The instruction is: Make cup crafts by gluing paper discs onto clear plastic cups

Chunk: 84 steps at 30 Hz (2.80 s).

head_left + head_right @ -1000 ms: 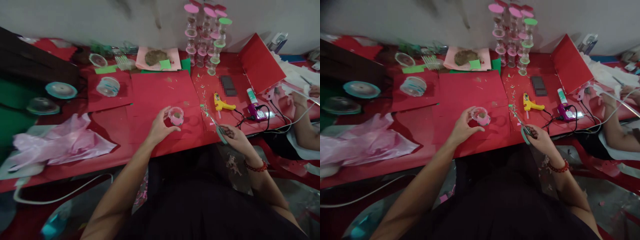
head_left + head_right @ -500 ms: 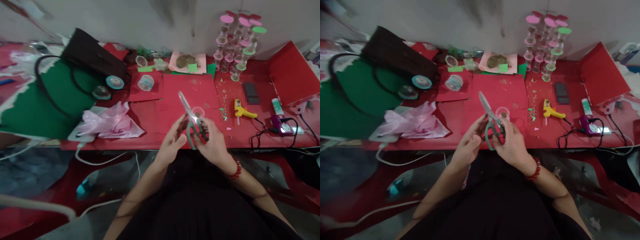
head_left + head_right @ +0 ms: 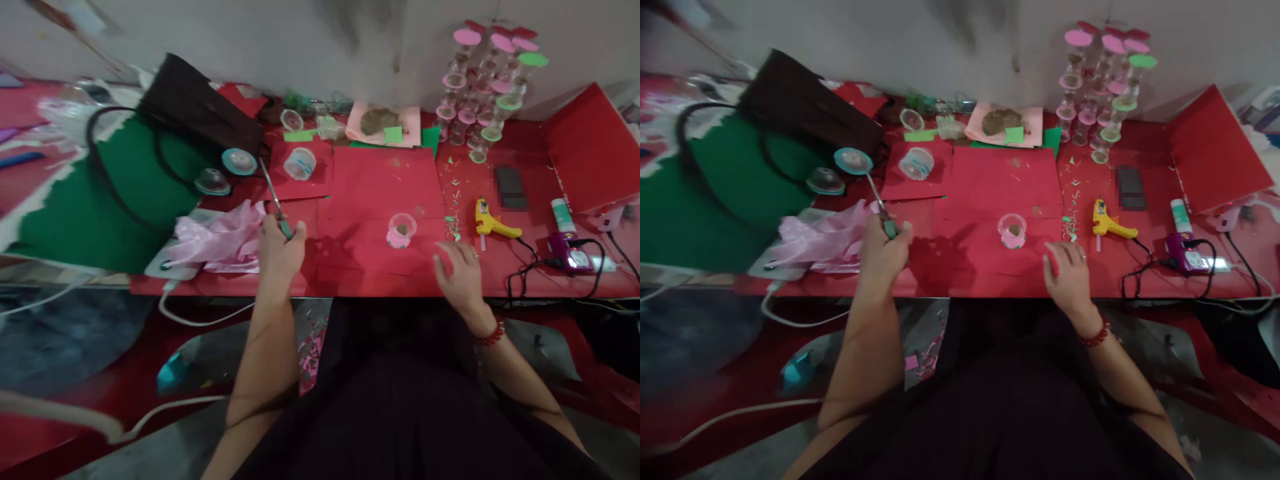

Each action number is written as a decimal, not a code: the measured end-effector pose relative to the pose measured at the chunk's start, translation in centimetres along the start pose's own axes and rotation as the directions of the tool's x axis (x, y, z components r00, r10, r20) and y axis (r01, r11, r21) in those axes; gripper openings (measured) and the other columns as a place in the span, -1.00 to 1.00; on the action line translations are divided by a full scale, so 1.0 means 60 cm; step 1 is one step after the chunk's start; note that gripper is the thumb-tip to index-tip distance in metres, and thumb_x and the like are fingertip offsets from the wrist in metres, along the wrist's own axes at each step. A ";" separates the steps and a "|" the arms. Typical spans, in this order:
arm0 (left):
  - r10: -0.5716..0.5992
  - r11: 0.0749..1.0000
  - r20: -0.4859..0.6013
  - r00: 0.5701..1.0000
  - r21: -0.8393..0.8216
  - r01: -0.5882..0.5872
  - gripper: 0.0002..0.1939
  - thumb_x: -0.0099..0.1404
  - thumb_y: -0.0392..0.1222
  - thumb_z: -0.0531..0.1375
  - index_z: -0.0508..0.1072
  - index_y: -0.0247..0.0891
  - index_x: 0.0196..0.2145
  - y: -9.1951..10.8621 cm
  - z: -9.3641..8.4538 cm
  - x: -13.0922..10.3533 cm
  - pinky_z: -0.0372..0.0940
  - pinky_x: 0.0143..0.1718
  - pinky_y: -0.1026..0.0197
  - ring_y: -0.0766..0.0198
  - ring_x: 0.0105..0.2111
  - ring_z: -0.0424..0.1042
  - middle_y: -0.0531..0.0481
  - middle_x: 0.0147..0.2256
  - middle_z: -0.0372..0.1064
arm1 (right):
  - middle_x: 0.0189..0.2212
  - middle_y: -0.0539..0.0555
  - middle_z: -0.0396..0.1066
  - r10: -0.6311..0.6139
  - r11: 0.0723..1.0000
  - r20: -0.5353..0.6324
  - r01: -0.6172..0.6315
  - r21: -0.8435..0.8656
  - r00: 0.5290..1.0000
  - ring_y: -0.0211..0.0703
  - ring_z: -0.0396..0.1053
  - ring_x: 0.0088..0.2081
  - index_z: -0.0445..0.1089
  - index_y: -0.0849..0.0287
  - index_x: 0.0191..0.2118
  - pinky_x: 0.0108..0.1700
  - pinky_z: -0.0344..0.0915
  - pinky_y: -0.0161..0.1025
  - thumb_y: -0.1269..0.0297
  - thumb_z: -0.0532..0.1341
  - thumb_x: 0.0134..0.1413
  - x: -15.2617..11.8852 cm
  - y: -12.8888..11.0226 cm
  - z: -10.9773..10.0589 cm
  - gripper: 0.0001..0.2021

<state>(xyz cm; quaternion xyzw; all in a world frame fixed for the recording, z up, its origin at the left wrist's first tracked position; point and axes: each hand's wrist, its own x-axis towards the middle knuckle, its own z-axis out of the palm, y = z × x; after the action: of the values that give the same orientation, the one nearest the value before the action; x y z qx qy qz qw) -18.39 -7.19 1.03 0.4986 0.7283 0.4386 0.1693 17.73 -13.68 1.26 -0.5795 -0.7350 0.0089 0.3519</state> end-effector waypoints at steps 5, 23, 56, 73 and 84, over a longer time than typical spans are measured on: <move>-0.125 0.950 -0.033 0.992 0.284 0.130 -0.41 0.14 0.25 0.33 0.46 -0.22 -0.04 0.018 0.034 0.019 -0.02 0.22 -0.67 -0.70 0.31 0.15 -0.49 0.20 0.31 | -0.03 0.31 0.57 0.201 0.926 -0.058 -0.209 -0.313 0.978 0.23 0.48 0.06 0.54 0.19 0.03 0.22 0.37 0.28 0.39 0.09 0.27 0.012 0.156 -0.071 -0.66; 0.115 0.904 0.085 0.990 0.404 -0.140 -0.48 0.30 -0.09 0.30 0.52 -0.26 0.19 0.069 0.040 -0.022 0.04 0.33 -0.55 -0.43 0.37 0.15 -0.36 0.34 0.29 | 0.01 0.46 0.55 0.381 0.784 0.237 -0.176 -0.596 0.894 0.22 0.46 0.05 0.44 0.42 0.19 0.10 0.34 0.08 0.59 -0.03 0.26 0.050 0.231 -0.128 -0.52; 0.006 0.974 -0.557 0.831 0.192 0.122 -0.83 0.23 -0.32 0.21 0.49 -0.31 -0.20 -0.110 -0.128 0.023 0.31 0.20 -0.21 0.01 0.02 0.46 -0.18 -0.13 0.53 | -0.20 0.11 0.65 -0.092 0.890 0.130 0.023 0.456 0.987 -0.10 0.63 -0.21 0.54 0.05 0.06 -0.07 0.60 -0.10 0.34 0.19 0.36 -0.004 -0.082 0.022 -0.74; 0.770 0.633 0.324 0.549 -0.485 -0.603 -0.59 0.41 -0.21 0.19 0.51 -0.23 0.18 0.131 0.067 -0.299 0.54 0.15 0.03 0.07 0.15 0.58 -0.28 0.13 0.57 | -0.02 0.17 0.61 0.391 0.803 -0.025 -0.327 0.499 0.920 0.04 0.59 -0.03 0.53 0.02 0.08 0.06 0.56 0.02 0.04 0.22 0.37 -0.092 -0.096 -0.028 -0.70; 0.391 0.823 0.483 0.784 0.197 -0.532 -0.52 0.45 -0.31 0.01 0.51 -0.42 0.21 0.113 0.138 -0.003 0.28 0.40 -0.09 -0.02 0.33 0.40 -0.33 0.29 0.42 | 0.12 0.27 0.49 0.233 0.969 0.090 -0.239 0.063 0.968 0.08 0.47 0.11 0.49 0.16 0.17 0.26 0.37 0.05 0.32 0.29 0.24 0.167 0.065 -0.004 -0.61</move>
<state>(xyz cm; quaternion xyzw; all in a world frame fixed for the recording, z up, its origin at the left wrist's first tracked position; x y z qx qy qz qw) -8.74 -2.64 1.83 0.7668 0.5889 0.2232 0.1242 20.35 -3.89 4.85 -0.6488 -0.6736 0.1015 0.3391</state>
